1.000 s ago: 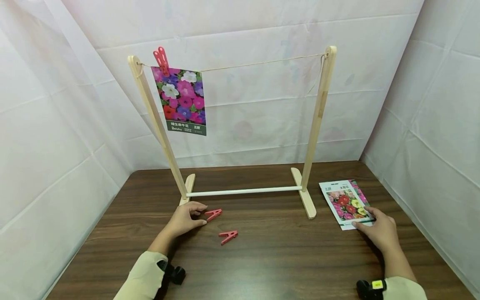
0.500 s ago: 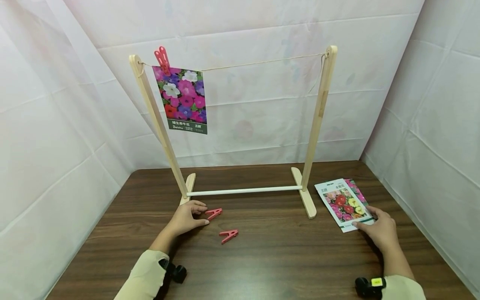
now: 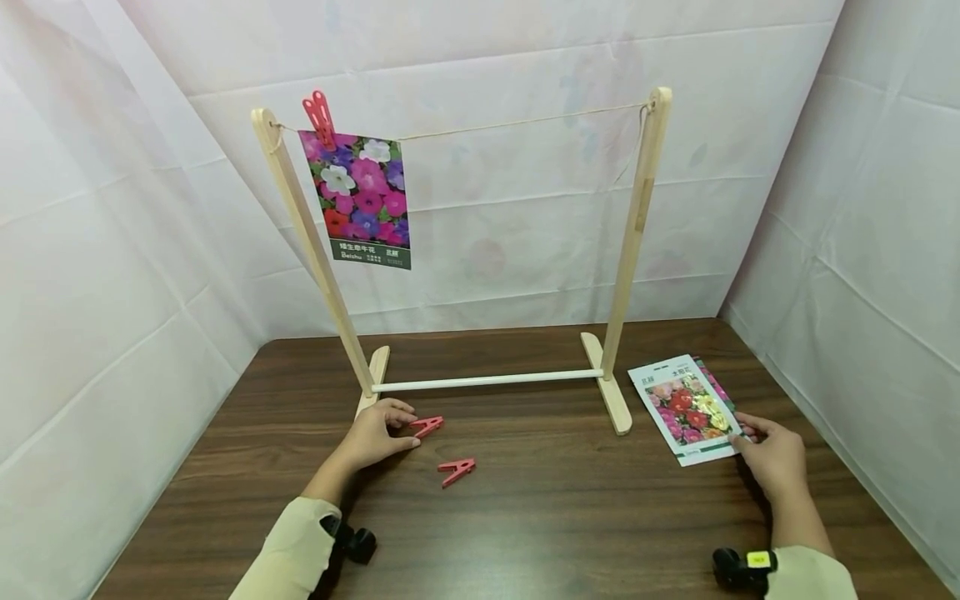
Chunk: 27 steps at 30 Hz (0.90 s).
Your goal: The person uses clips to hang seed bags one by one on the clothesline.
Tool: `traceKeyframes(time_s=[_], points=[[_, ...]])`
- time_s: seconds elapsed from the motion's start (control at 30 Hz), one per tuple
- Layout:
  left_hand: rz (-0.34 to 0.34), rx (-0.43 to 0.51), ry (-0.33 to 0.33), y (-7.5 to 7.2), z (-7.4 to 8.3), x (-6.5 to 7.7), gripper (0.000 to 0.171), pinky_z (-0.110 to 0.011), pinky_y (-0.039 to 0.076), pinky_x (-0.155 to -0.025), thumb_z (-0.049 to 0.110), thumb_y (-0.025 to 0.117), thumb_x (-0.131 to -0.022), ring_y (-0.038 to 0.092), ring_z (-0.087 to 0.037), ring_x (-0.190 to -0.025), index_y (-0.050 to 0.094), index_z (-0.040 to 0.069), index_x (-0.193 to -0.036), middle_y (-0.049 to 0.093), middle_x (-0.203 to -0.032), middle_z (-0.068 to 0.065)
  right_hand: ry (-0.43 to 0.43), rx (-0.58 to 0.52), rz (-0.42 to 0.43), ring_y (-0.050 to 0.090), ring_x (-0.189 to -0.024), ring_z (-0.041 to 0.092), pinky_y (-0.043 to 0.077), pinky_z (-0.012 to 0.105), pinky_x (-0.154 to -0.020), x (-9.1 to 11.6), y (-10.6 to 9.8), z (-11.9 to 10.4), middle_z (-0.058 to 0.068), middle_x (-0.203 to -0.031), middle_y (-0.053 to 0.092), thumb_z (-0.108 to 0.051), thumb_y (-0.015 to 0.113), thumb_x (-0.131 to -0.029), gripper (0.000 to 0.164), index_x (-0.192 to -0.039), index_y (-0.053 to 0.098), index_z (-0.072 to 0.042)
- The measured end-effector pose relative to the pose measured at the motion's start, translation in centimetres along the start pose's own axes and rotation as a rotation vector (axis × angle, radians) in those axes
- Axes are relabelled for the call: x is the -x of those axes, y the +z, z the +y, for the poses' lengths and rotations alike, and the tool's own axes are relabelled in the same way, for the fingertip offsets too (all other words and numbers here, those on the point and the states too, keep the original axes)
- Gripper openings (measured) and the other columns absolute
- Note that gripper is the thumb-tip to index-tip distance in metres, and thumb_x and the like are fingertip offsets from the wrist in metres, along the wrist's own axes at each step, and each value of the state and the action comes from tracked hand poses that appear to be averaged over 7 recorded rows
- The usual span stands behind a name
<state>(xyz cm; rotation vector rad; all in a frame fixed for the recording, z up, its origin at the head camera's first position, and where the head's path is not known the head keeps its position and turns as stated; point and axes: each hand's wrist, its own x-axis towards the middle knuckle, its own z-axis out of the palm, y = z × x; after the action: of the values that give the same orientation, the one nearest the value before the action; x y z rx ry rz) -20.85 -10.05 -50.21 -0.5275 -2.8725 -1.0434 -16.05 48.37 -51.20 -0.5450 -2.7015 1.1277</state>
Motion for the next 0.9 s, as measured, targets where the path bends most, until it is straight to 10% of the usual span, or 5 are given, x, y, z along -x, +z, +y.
traceKeyframes(time_s=[0.3, 0.5, 0.67, 0.9], points=[[0.014, 0.037, 0.021, -0.2, -0.3, 0.0, 0.027, -0.035, 0.056, -0.077, 0.012, 0.086, -0.074, 0.065, -0.021, -0.088, 0.075, 0.005, -0.099, 0.066, -0.107, -0.004, 0.112, -0.228, -0.013, 0.044, -0.082, 0.008, 0.047, 0.012, -0.06, 0.1, -0.3, 0.2, 0.002, -0.095, 0.052, -0.011, 0.062, -0.095, 0.034, -0.123, 0.061, 0.008], [0.011, 0.145, 0.016, -0.4, -0.5, 0.0, 0.026, -0.032, 0.056, -0.077, 0.009, 0.084, -0.077, 0.064, -0.019, -0.09, 0.074, 0.006, -0.101, 0.068, -0.103, -0.003, 0.158, -0.749, -0.026, 0.051, -0.076, 0.0, 0.053, 0.014, -0.062, 0.3, -0.7, 0.6, -0.008, -0.085, 0.052, 0.002, 0.068, -0.088, 0.029, -0.085, 0.075, -0.025], [-0.008, 0.284, 0.003, -0.6, -0.4, 0.0, 0.026, -0.029, 0.055, -0.07, 0.008, 0.081, -0.08, 0.066, -0.019, -0.081, 0.073, 0.002, -0.105, 0.071, -0.095, -0.008, 0.153, -1.167, -0.025, 0.058, -0.072, 0.005, 0.056, 0.02, -0.063, 0.6, -1.1, 0.5, -0.002, -0.081, 0.054, 0.016, 0.067, -0.083, 0.03, -0.088, 0.078, -0.011], [-0.03, 0.392, -0.037, -0.6, -0.4, 0.1, 0.028, -0.025, 0.056, -0.072, 0.004, 0.077, -0.082, 0.068, -0.019, -0.083, 0.071, -0.004, -0.108, 0.072, -0.093, -0.012, 0.115, -1.352, -0.046, 0.061, -0.069, 0.01, 0.056, 0.022, -0.062, 1.1, -1.3, -0.5, 0.002, -0.079, 0.056, 0.019, 0.061, -0.085, 0.03, -0.094, 0.076, -0.005]])
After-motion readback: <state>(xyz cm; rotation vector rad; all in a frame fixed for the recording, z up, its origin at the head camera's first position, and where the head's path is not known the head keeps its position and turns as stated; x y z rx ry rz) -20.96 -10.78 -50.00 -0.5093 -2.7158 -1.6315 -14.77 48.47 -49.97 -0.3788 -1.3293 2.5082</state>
